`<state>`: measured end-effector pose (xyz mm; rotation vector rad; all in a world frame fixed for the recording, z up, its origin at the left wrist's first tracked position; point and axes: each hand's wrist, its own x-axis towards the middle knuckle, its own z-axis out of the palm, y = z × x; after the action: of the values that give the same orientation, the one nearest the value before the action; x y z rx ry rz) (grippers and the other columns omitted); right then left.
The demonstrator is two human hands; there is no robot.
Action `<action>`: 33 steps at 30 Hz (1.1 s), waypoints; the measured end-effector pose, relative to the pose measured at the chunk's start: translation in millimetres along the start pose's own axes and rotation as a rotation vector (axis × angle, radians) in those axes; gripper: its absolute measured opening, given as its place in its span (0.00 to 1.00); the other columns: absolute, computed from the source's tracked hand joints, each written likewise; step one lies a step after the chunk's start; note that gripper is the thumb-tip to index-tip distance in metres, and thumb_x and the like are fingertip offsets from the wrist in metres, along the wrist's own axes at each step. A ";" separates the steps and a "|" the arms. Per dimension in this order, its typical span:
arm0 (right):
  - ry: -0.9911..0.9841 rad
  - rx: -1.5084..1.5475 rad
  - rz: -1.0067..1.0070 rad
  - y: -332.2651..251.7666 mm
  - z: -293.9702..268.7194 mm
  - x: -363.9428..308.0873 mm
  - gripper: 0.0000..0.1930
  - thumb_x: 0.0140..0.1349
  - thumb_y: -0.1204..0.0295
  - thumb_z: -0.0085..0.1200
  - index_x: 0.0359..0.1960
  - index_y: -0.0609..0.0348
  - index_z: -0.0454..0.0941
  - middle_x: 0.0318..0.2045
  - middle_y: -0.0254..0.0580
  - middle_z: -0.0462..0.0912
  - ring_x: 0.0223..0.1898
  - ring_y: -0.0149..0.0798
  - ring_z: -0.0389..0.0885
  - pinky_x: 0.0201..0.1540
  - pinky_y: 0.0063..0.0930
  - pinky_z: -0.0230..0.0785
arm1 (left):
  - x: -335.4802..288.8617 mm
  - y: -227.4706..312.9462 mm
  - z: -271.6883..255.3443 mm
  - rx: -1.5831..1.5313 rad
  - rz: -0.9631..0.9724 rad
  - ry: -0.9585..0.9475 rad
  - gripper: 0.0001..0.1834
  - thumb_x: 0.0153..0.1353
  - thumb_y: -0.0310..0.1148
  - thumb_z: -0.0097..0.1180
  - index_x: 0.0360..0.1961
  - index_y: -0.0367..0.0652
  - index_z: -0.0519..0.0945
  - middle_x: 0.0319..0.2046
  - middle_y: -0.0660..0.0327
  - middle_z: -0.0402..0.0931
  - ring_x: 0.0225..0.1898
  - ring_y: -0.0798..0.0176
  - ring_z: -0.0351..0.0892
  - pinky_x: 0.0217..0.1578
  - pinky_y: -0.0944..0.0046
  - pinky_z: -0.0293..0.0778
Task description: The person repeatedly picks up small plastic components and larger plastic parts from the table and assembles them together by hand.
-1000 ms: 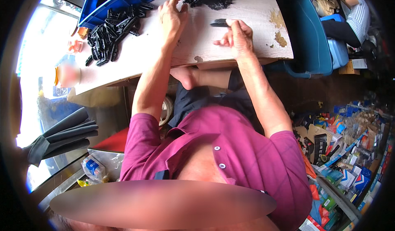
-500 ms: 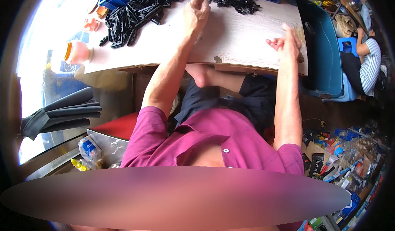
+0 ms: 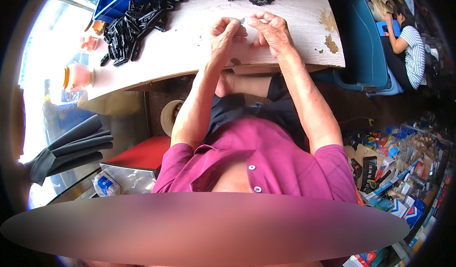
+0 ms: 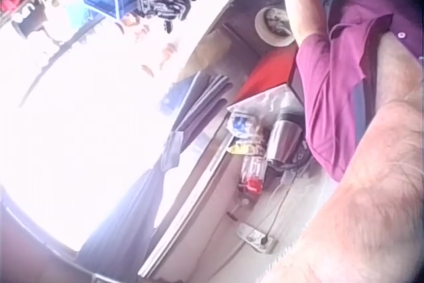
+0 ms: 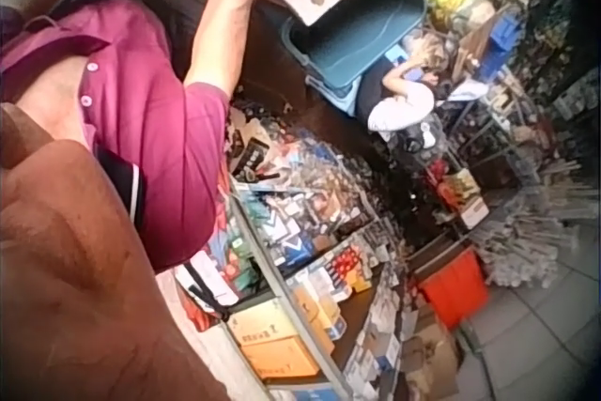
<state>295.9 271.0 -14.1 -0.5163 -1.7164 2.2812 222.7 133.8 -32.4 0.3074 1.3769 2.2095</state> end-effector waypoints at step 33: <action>-0.026 0.018 -0.086 9.9 7.2 -7.8 0.06 0.59 0.70 0.59 0.34 0.56 0.77 0.10 0.31 0.68 0.12 0.30 0.72 0.22 0.31 0.76 | -0.2 85.8 -149.6 1.697 0.687 0.414 0.14 0.57 0.34 0.57 0.45 0.45 0.78 0.38 0.55 0.79 0.41 0.50 0.77 0.44 0.55 0.71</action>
<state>300.2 258.8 -20.8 -0.4026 -1.6948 2.2502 130.1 -11.6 -25.2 0.9873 3.4463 0.7889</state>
